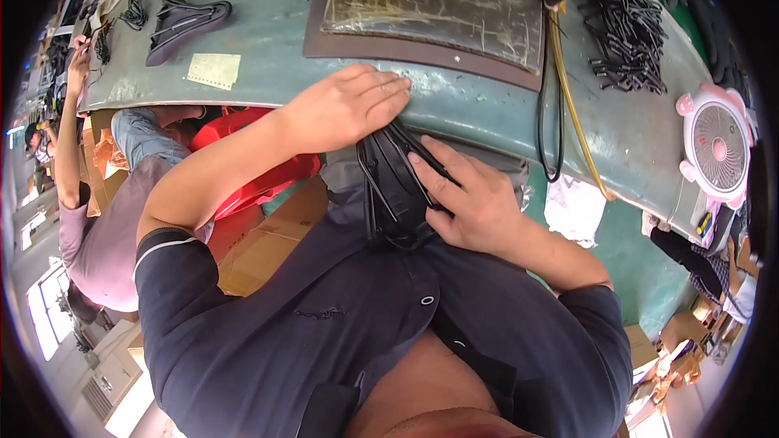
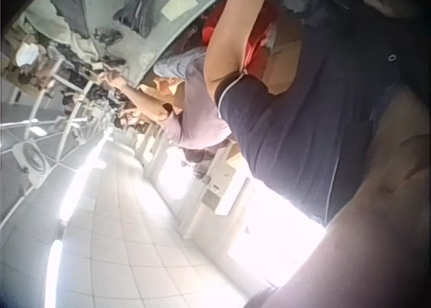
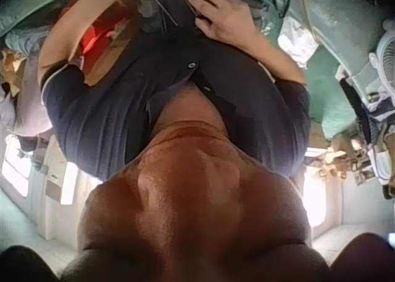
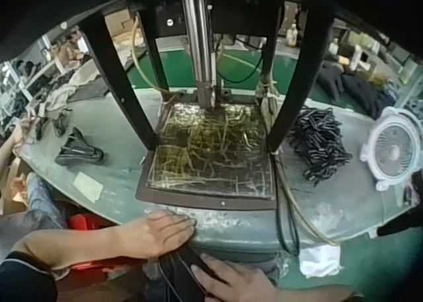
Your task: Fitting metal support rails into bicycle seat bases using a press machine.
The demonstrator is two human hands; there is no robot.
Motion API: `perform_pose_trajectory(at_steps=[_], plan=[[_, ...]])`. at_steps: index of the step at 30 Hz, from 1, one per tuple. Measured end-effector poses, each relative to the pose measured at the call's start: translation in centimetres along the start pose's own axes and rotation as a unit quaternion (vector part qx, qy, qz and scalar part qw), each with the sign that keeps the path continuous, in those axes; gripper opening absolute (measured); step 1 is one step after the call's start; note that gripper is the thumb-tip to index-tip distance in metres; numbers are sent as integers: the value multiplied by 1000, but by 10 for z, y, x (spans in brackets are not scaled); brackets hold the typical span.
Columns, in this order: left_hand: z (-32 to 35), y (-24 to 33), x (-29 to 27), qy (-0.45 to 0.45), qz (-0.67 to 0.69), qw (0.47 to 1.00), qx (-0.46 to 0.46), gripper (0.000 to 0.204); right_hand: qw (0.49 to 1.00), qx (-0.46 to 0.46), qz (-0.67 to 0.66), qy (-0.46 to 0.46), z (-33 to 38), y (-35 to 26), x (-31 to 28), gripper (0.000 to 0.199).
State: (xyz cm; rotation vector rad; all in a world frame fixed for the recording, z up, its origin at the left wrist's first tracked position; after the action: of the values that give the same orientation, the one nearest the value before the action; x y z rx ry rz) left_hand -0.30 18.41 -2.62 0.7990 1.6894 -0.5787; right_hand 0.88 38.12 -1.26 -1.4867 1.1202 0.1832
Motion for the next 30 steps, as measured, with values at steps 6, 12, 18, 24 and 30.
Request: perform_pose_trajectory(at_steps=[6,12,18,24,30], plan=[[-6,-1,-5,27,3,1000,-5,45,1000,2,9,19,2,3,-6,74],[-40,-27,-22,138,1,988,65,45,995,2,6,95,-3,20,-16,60],[-51,-37,-33,153,82,984,-26,54,988,11,-7,151,-1,12,-31,51],[-23,-63,-50,271,173,889,-325,26,959,107,-21,263,-29,58,-68,42],[-64,-57,-26,271,135,883,-358,33,924,134,80,350,-99,113,-89,38]])
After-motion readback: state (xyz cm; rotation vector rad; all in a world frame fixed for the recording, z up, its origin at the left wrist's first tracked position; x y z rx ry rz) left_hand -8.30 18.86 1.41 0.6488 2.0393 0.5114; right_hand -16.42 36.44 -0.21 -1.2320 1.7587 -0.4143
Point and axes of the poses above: each hand's wrist, its own z-axis away from the middle knuckle, its own x-axis out of the palm, y = z × x, the point moved 7 cm from there along -z, towards the middle knuckle, and after that the axes turned 5 degrees about -z, right-handed, at the moved point
